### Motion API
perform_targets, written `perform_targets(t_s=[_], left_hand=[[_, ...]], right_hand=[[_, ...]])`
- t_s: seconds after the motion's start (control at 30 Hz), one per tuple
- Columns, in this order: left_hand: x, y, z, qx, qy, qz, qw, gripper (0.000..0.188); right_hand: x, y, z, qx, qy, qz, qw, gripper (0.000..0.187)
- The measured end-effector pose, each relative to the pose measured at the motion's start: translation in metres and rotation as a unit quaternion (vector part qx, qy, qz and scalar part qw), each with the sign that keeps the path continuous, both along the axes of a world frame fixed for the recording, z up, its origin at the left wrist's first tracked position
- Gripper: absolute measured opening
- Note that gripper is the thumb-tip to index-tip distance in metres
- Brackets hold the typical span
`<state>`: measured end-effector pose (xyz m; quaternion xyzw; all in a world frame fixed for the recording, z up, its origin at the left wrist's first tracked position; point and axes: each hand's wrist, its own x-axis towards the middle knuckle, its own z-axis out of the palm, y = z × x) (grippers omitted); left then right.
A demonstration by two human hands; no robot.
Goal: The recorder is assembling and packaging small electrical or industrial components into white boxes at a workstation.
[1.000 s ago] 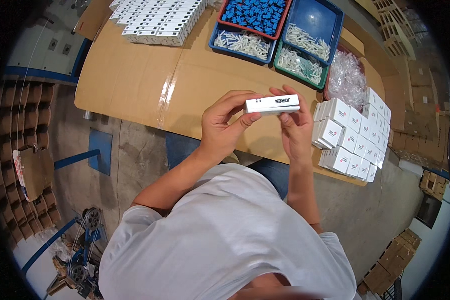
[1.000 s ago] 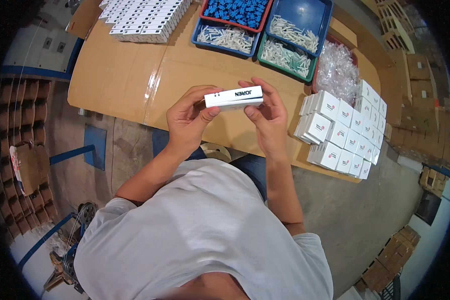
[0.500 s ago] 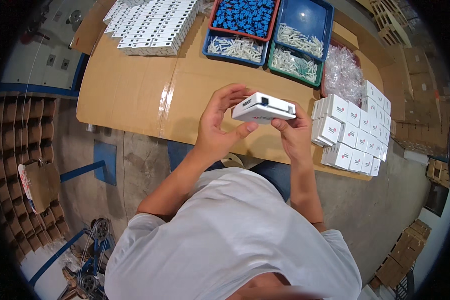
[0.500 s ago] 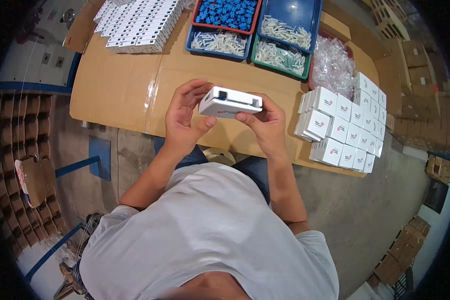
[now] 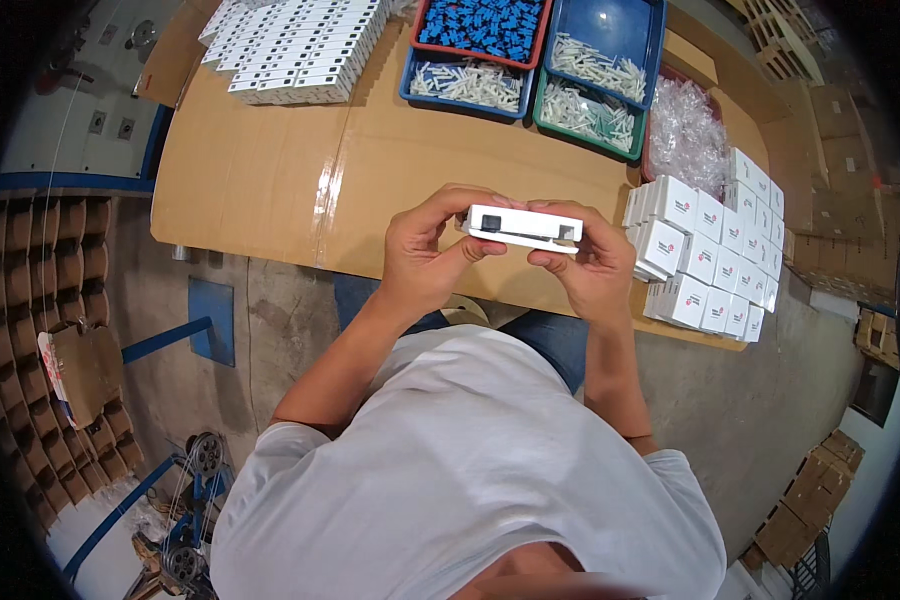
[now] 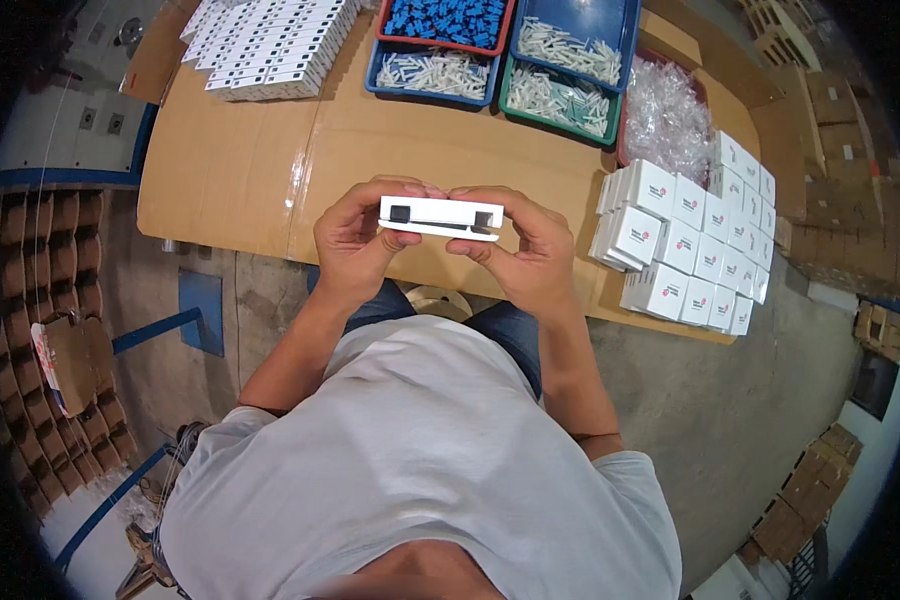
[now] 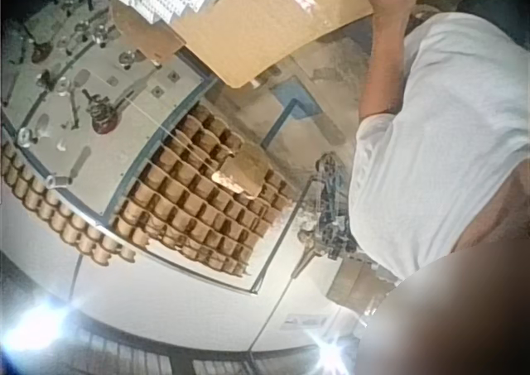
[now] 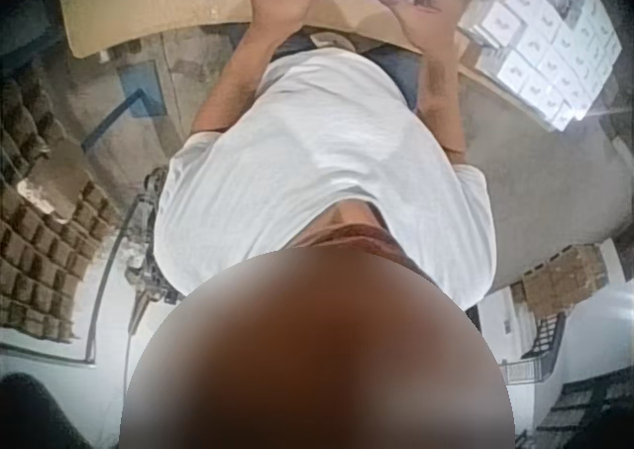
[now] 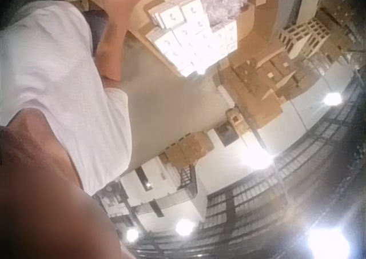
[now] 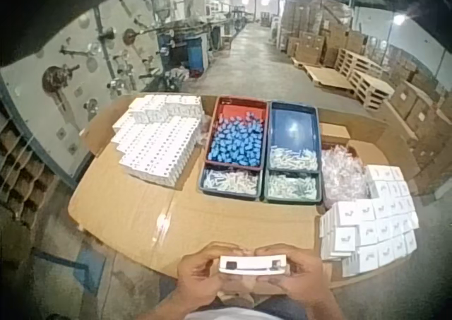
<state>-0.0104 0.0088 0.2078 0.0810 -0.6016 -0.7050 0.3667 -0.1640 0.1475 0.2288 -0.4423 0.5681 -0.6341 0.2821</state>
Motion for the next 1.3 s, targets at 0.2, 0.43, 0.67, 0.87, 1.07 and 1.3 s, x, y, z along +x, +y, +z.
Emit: perform_targets(t_s=[0.2,0.43,0.67,0.87,1.07,1.3], left_hand=[[0.000,0.001,0.004,0.005,-0.009,0.005,1.000,0.030],[0.004,0.000,0.001,0.028,-0.008,-0.001,1.000,0.029],[0.006,-0.001,-0.011,-0.002,-0.033,-0.005,0.999,0.033],[0.002,0.004,-0.006,0.035,-0.047,0.008,0.998,0.033],[0.002,-0.002,-0.009,0.010,-0.061,-0.001,0.998,0.036],[0.002,0.003,-0.005,0.055,-0.044,0.005,0.998,0.041]], right_hand=[[0.006,-0.003,0.003,-0.020,-0.025,-0.036,0.999,0.044],[0.008,-0.004,0.007,-0.025,0.036,-0.027,0.999,0.039],[0.006,-0.001,0.003,-0.005,0.047,-0.028,0.998,0.037],[0.011,0.000,0.003,0.028,0.003,-0.038,0.999,0.037],[0.015,-0.003,-0.006,0.008,-0.034,-0.032,0.999,0.043],[0.012,0.000,-0.003,0.008,-0.025,-0.019,0.999,0.039]])
